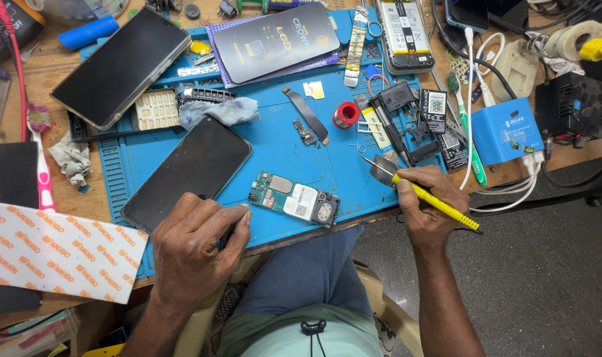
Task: The person applies solder paste from a syringe onto a disassembled phone motherboard on a blue repair mat, then solders the board with a yellow soldering iron, steadying the board with the other hand. They briefly clean the iron tip on a steel wool pad and continue soldering different points on the board.
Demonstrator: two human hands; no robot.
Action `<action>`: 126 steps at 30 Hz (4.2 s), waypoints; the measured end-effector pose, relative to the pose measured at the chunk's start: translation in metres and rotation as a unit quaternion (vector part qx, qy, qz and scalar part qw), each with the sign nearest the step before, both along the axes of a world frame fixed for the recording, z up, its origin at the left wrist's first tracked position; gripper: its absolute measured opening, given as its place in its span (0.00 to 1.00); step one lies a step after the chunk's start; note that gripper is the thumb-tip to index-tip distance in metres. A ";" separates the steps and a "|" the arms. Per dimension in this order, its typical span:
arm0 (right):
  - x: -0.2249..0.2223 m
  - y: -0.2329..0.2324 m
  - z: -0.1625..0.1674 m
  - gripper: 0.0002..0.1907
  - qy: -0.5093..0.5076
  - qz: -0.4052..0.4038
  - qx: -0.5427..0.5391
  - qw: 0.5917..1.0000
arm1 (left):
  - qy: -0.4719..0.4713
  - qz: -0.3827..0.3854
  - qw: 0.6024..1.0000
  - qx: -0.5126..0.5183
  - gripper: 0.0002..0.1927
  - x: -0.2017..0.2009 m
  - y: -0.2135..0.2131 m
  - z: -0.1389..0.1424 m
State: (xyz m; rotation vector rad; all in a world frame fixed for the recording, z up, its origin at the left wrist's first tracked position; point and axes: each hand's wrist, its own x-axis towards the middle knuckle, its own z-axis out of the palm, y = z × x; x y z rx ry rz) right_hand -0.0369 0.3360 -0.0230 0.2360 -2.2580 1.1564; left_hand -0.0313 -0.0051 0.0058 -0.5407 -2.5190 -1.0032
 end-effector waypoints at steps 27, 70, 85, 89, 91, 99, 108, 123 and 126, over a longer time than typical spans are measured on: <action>0.002 0.004 0.007 0.17 0.003 0.110 0.084 0.990 | 0.008 0.003 1.000 -0.004 0.05 0.001 -0.001 0.000; 0.002 0.027 -0.019 0.09 0.035 0.121 -0.217 0.968 | 0.001 0.011 1.000 -0.009 0.05 0.001 0.001 0.000; 0.002 0.025 -0.008 0.10 0.000 0.113 -0.138 0.984 | 0.000 0.008 1.000 -0.003 0.05 0.000 -0.001 -0.001; 0.001 0.022 0.001 0.11 -0.040 0.123 -0.108 0.986 | -0.001 0.010 1.000 -0.003 0.05 0.000 0.000 0.003; 0.001 0.022 0.005 0.12 -0.051 0.133 -0.114 0.983 | 0.004 0.014 1.000 -0.004 0.05 0.000 0.001 0.005; -0.001 0.022 0.009 0.15 -0.063 0.146 -0.054 0.986 | 0.004 0.011 1.000 -0.006 0.05 0.000 0.002 0.006; -0.003 0.022 0.009 0.15 -0.057 0.154 -0.034 0.986 | 0.002 0.010 1.000 -0.006 0.05 0.001 0.002 0.003; -0.001 0.023 0.007 0.16 -0.060 0.143 -0.049 0.987 | 0.002 0.009 1.000 -0.002 0.05 0.001 0.002 0.003; -0.001 0.020 0.009 0.15 -0.058 0.136 -0.027 0.989 | 0.005 0.010 1.000 -0.004 0.05 0.002 0.002 0.002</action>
